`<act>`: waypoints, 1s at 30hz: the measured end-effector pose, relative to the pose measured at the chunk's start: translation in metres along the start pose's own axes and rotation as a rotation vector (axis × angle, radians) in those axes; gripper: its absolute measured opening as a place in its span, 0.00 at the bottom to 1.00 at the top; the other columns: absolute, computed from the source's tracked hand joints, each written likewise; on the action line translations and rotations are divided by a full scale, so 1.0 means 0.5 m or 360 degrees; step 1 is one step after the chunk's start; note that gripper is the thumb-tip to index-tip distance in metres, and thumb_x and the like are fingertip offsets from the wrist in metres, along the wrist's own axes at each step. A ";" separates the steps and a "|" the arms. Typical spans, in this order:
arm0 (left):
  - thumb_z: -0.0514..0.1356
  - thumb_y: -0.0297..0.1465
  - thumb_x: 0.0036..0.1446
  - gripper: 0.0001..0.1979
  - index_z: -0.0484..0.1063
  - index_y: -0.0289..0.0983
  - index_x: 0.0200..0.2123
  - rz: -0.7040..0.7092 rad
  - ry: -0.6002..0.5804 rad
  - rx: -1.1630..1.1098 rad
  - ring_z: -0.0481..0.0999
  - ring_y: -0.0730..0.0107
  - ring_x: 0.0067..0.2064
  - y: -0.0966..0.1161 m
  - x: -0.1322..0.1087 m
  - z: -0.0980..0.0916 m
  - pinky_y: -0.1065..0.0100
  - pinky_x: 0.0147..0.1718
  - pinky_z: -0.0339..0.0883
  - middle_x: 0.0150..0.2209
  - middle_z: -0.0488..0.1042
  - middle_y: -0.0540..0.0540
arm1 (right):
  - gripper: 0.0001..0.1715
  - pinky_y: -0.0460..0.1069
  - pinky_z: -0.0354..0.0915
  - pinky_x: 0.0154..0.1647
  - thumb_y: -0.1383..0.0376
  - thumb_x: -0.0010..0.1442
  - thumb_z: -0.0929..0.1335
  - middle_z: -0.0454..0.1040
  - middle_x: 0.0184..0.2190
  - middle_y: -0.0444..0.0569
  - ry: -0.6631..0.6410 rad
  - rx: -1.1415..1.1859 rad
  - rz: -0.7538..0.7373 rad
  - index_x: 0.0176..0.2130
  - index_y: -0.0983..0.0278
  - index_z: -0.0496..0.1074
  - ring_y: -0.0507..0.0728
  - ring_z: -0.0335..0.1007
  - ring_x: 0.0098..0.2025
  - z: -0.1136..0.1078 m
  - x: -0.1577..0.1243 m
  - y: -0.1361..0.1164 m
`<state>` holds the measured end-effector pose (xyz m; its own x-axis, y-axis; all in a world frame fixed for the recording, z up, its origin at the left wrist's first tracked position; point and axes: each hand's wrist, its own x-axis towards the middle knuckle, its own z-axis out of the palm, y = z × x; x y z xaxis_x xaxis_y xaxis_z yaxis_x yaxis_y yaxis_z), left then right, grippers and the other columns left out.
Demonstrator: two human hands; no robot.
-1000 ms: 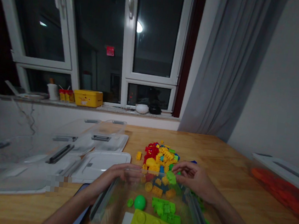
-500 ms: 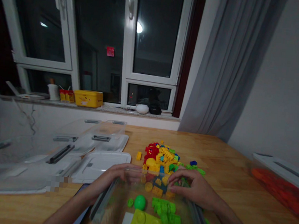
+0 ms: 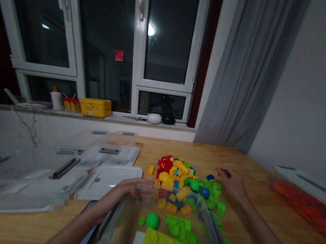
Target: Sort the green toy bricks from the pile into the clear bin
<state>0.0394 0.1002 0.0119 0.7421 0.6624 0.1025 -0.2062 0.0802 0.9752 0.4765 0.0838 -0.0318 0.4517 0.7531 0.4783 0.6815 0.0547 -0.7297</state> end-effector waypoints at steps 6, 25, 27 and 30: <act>0.53 0.22 0.42 0.29 0.76 0.37 0.49 0.0010 -0.0014 0.0037 0.75 0.48 0.54 -0.001 0.000 -0.002 0.47 0.58 0.58 0.50 0.79 0.42 | 0.20 0.54 0.71 0.43 0.52 0.55 0.65 0.83 0.36 0.55 -0.0257 -0.0222 0.0071 0.33 0.64 0.80 0.64 0.78 0.40 0.006 0.013 0.136; 0.53 0.22 0.42 0.30 0.76 0.38 0.51 0.0035 0.0006 0.0060 0.73 0.48 0.56 -0.010 -0.001 -0.010 0.47 0.60 0.56 0.52 0.78 0.43 | 0.20 0.55 0.68 0.52 0.51 0.56 0.66 0.83 0.41 0.51 -0.0725 -0.0104 0.0058 0.37 0.60 0.81 0.64 0.77 0.46 -0.028 0.028 0.182; 0.53 0.22 0.42 0.30 0.76 0.38 0.51 0.0018 0.0004 0.0024 0.73 0.49 0.56 -0.012 -0.001 -0.009 0.47 0.61 0.55 0.52 0.79 0.43 | 0.20 0.54 0.68 0.52 0.52 0.55 0.66 0.83 0.42 0.50 -0.0743 -0.0072 0.0068 0.38 0.60 0.80 0.63 0.77 0.46 -0.032 0.026 0.179; 0.53 0.21 0.41 0.30 0.76 0.37 0.50 -0.0007 -0.0006 -0.0018 0.75 0.49 0.55 -0.010 0.001 -0.006 0.47 0.60 0.57 0.50 0.80 0.43 | 0.23 0.54 0.68 0.51 0.52 0.53 0.67 0.82 0.43 0.51 -0.0776 -0.0033 0.0114 0.43 0.61 0.79 0.63 0.77 0.47 -0.038 0.020 0.170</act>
<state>0.0386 0.1025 0.0067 0.7452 0.6594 0.0992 -0.2105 0.0915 0.9733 0.5500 0.0837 -0.0798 0.1787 0.9740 0.1393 0.6722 -0.0175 -0.7402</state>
